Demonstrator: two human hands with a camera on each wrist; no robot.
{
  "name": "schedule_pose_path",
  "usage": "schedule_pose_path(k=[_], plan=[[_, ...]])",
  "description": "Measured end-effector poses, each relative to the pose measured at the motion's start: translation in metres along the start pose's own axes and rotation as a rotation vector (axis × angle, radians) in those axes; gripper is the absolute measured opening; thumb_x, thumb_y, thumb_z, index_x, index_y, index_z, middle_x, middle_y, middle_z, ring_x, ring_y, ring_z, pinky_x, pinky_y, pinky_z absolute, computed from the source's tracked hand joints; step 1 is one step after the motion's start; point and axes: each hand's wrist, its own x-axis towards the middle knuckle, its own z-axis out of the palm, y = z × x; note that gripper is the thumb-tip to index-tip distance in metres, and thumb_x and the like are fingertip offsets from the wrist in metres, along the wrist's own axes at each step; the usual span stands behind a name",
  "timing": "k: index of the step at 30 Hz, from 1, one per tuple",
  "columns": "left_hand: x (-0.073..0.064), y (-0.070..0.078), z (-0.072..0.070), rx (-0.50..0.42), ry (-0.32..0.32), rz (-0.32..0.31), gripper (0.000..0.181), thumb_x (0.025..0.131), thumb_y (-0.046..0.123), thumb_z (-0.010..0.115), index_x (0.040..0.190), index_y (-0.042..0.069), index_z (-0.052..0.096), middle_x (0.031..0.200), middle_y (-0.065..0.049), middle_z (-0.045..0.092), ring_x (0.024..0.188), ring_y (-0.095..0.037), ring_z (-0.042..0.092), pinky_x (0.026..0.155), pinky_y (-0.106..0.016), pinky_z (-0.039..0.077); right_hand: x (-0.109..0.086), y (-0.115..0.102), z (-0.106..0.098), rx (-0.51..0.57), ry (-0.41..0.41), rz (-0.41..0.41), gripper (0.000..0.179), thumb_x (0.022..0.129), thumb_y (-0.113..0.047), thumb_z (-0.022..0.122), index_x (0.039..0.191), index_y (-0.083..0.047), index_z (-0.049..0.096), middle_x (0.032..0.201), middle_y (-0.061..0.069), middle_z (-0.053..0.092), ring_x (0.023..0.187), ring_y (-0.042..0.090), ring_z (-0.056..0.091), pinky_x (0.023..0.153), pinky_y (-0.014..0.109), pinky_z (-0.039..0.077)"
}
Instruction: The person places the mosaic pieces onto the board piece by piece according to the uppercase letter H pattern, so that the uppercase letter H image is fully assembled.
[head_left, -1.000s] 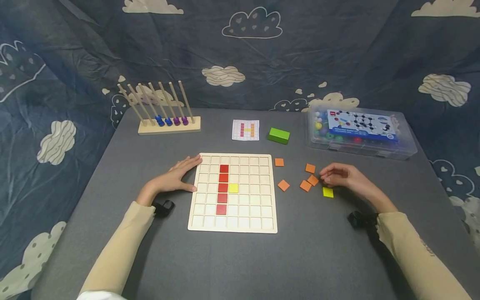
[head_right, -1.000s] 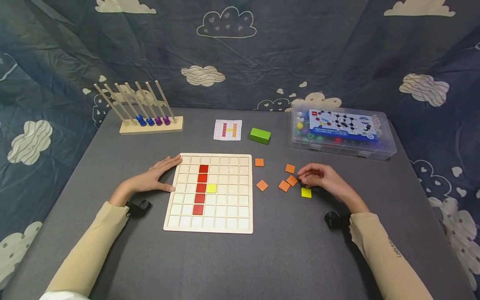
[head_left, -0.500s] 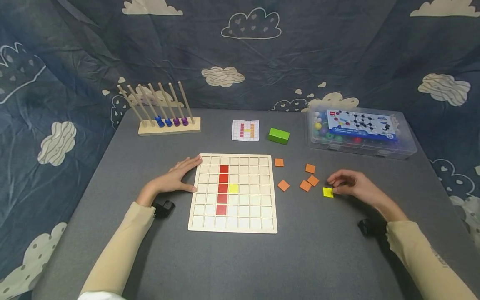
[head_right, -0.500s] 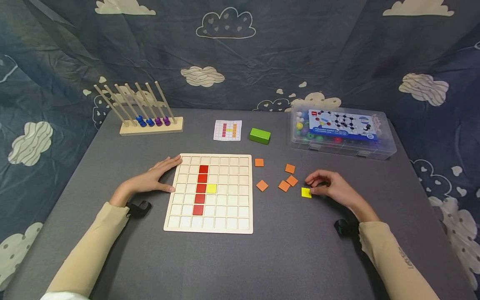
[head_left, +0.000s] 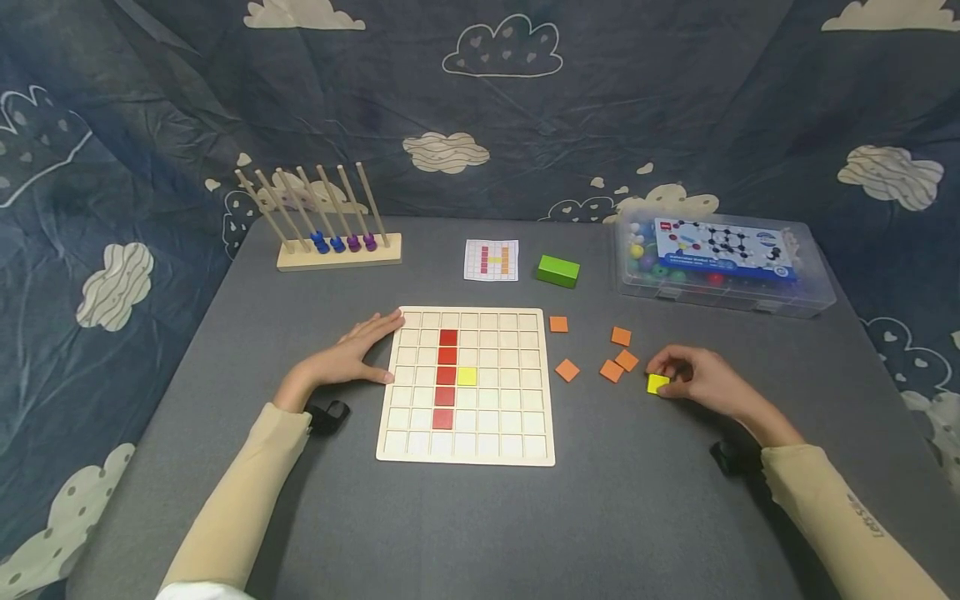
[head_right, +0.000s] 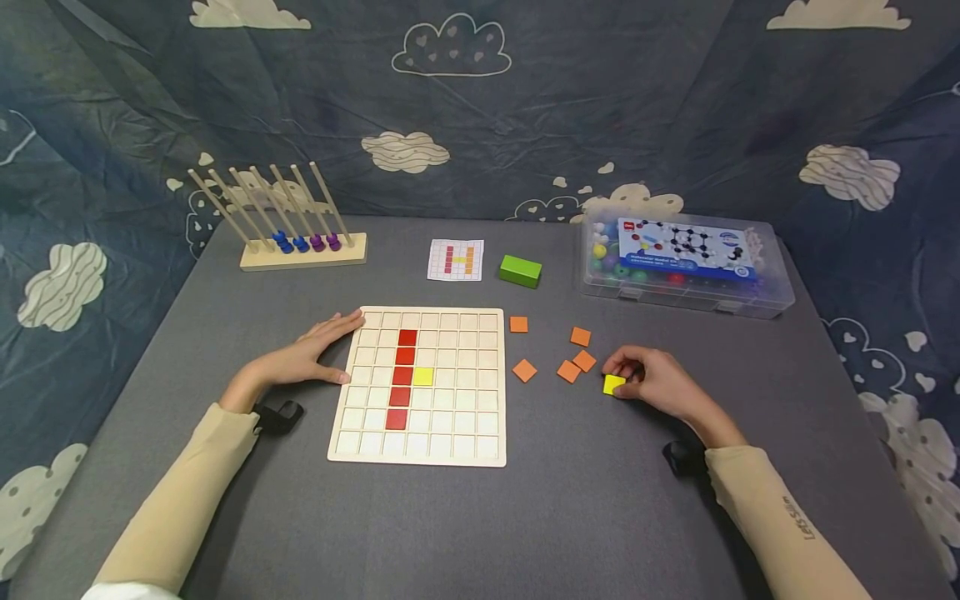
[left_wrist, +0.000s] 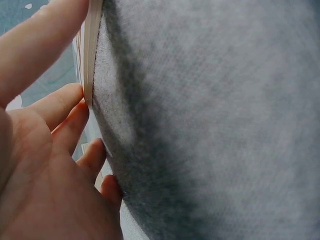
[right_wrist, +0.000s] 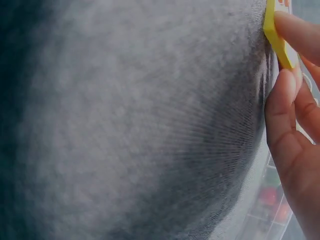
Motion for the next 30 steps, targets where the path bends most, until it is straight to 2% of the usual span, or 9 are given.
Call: schedule_pose_path(k=[6,14,22,30], plan=[[0.0,-0.001,0.0,-0.001,0.001,0.001,0.091,0.084,0.027,0.074,0.152,0.003,0.018,0.159,-0.015,0.009,0.144,-0.036,-0.002,0.112,-0.055,-0.002,0.005,-0.003,-0.002,0.083,-0.045,-0.003,0.015,0.082,0.003,0.07,0.095,0.001,0.064,0.086,0.009,0.059,0.075,0.014,0.052,0.062,0.025,0.046],[0.0,0.0,0.0,-0.008,-0.001,0.004,0.091,0.084,0.026,0.074,0.152,0.002,0.019,0.159,-0.015,0.009,0.144,-0.037,-0.002,0.112,-0.055,-0.002,0.025,-0.031,0.008,0.171,-0.129,-0.043,0.012,0.084,-0.001,0.07,0.094,0.002,0.063,0.087,0.011,0.061,0.075,0.016,0.055,0.064,0.027,0.048],[0.001,0.0,0.0,-0.007,-0.005,0.0,0.092,0.084,0.027,0.074,0.152,0.003,0.018,0.159,-0.015,0.009,0.144,-0.036,-0.003,0.113,-0.053,-0.003,0.065,-0.073,0.039,0.227,-0.205,-0.107,0.01,0.086,0.0,0.069,0.094,0.003,0.064,0.081,0.01,0.061,0.066,0.02,0.054,0.056,0.032,0.047],[0.0,0.0,0.0,-0.007,-0.002,0.002,0.092,0.084,0.028,0.074,0.152,0.003,0.018,0.159,-0.015,0.009,0.144,-0.036,-0.003,0.113,-0.053,-0.003,0.101,-0.116,0.08,0.271,-0.303,-0.211,0.009,0.084,0.004,0.066,0.093,0.001,0.065,0.079,0.008,0.062,0.068,0.02,0.054,0.062,0.031,0.047]])
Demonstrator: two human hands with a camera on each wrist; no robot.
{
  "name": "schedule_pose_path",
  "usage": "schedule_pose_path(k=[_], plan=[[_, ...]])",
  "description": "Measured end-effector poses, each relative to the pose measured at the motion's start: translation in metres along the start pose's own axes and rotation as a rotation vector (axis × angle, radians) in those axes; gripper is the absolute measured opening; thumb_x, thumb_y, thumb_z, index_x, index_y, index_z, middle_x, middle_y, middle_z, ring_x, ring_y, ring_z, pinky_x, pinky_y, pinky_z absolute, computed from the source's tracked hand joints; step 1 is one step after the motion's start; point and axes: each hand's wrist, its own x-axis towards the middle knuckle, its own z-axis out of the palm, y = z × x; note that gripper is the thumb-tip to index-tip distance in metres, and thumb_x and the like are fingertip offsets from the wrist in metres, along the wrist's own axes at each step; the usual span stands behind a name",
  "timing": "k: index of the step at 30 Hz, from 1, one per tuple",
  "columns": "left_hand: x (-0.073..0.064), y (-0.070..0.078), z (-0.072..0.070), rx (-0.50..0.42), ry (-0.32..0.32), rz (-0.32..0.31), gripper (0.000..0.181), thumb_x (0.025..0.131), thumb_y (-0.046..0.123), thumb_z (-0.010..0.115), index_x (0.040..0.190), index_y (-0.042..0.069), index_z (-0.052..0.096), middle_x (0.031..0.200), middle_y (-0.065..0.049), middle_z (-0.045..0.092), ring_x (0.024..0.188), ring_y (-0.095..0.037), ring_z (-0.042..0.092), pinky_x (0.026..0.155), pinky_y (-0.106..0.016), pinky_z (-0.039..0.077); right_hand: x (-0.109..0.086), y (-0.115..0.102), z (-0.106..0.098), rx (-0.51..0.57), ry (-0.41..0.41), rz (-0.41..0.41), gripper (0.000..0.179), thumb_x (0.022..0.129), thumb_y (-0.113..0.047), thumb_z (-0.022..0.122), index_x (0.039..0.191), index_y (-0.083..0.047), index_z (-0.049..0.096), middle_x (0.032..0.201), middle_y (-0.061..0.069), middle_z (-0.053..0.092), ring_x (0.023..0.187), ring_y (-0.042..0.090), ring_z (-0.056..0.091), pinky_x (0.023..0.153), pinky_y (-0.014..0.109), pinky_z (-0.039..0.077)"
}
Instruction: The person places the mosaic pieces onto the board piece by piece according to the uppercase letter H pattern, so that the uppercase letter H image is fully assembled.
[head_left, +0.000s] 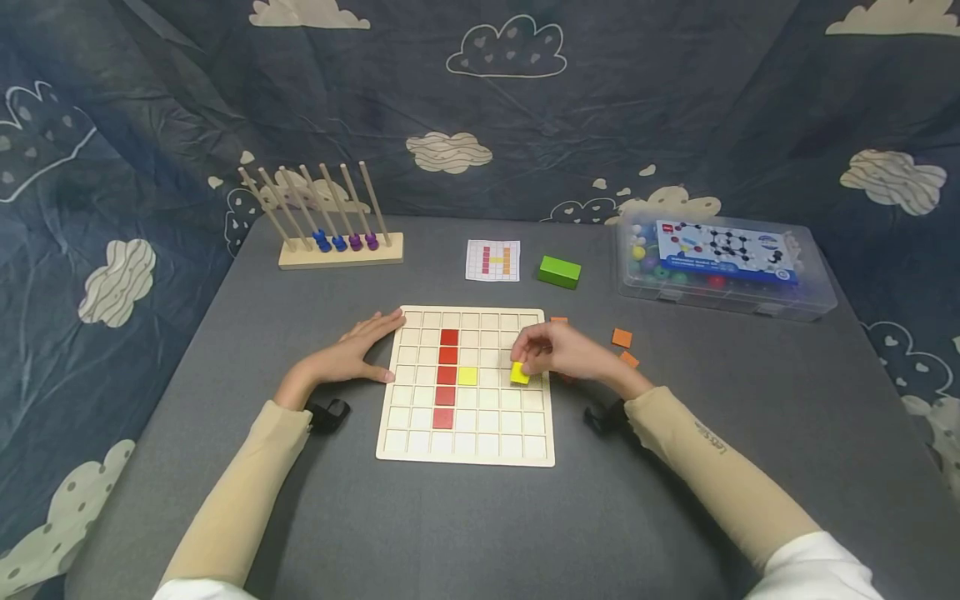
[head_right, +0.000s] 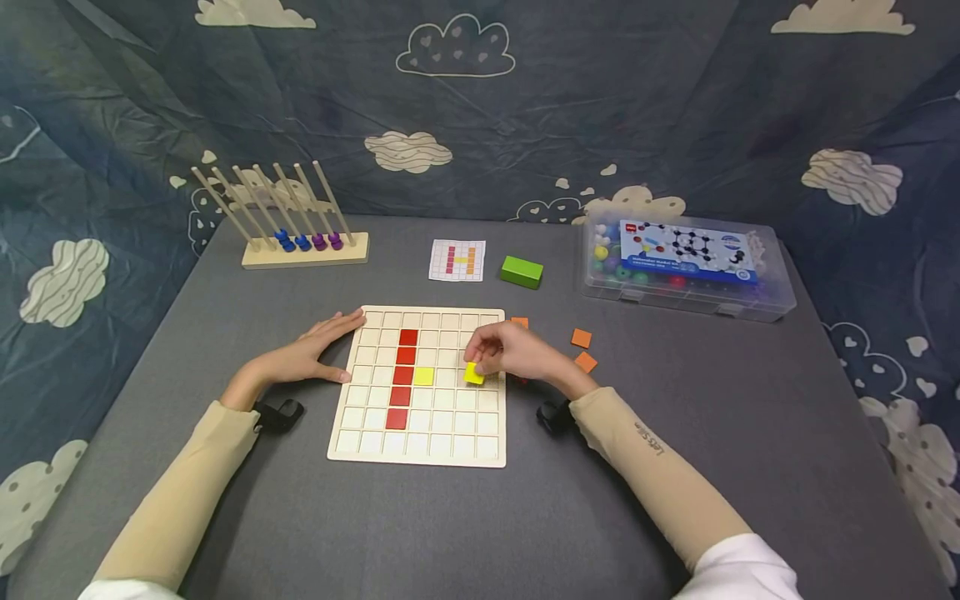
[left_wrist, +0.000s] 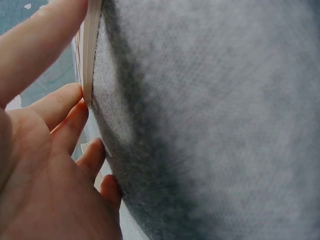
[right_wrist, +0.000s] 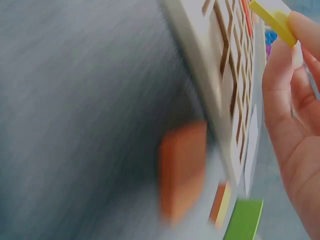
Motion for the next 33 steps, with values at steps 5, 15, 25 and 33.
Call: schedule_pose_path(k=[5,15,25,33], plan=[[0.0,0.0,0.0,0.001,-0.004,-0.003,0.092,0.084,0.028,0.074,0.153,0.003,0.018,0.159,-0.015,0.008,0.144,-0.036,-0.003,0.113,-0.053,-0.004,0.023,-0.007,0.018,-0.031,-0.01,-0.007,0.01,0.082,0.007,0.066,0.088,-0.001,0.066,0.074,0.005,0.062,0.067,0.02,0.055,0.063,0.028,0.045],[0.0,0.0,-0.001,-0.002,-0.001,-0.001,0.092,0.084,0.028,0.074,0.152,0.003,0.018,0.159,-0.015,0.008,0.144,-0.036,-0.003,0.113,-0.053,-0.004,0.039,-0.011,0.033,-0.267,0.003,-0.034,0.014,0.079,0.008,0.065,0.083,-0.004,0.067,0.069,-0.002,0.059,0.065,0.011,0.053,0.062,0.024,0.045],[0.0,-0.002,0.001,0.0,-0.002,-0.004,0.092,0.084,0.028,0.074,0.153,0.003,0.018,0.159,-0.015,0.008,0.144,-0.036,-0.003,0.113,-0.053,-0.003,0.035,-0.002,0.029,-0.182,0.029,-0.033,0.01,0.084,0.004,0.066,0.088,-0.004,0.069,0.076,0.0,0.062,0.07,0.014,0.056,0.067,0.027,0.047],[0.0,-0.001,0.001,-0.002,-0.002,0.0,0.092,0.084,0.027,0.074,0.152,0.003,0.018,0.159,-0.015,0.009,0.144,-0.036,-0.002,0.113,-0.053,-0.004,0.017,0.012,-0.008,0.107,0.113,0.055,0.017,0.089,0.002,0.061,0.104,0.007,0.065,0.094,0.017,0.064,0.078,0.025,0.058,0.067,0.032,0.05]])
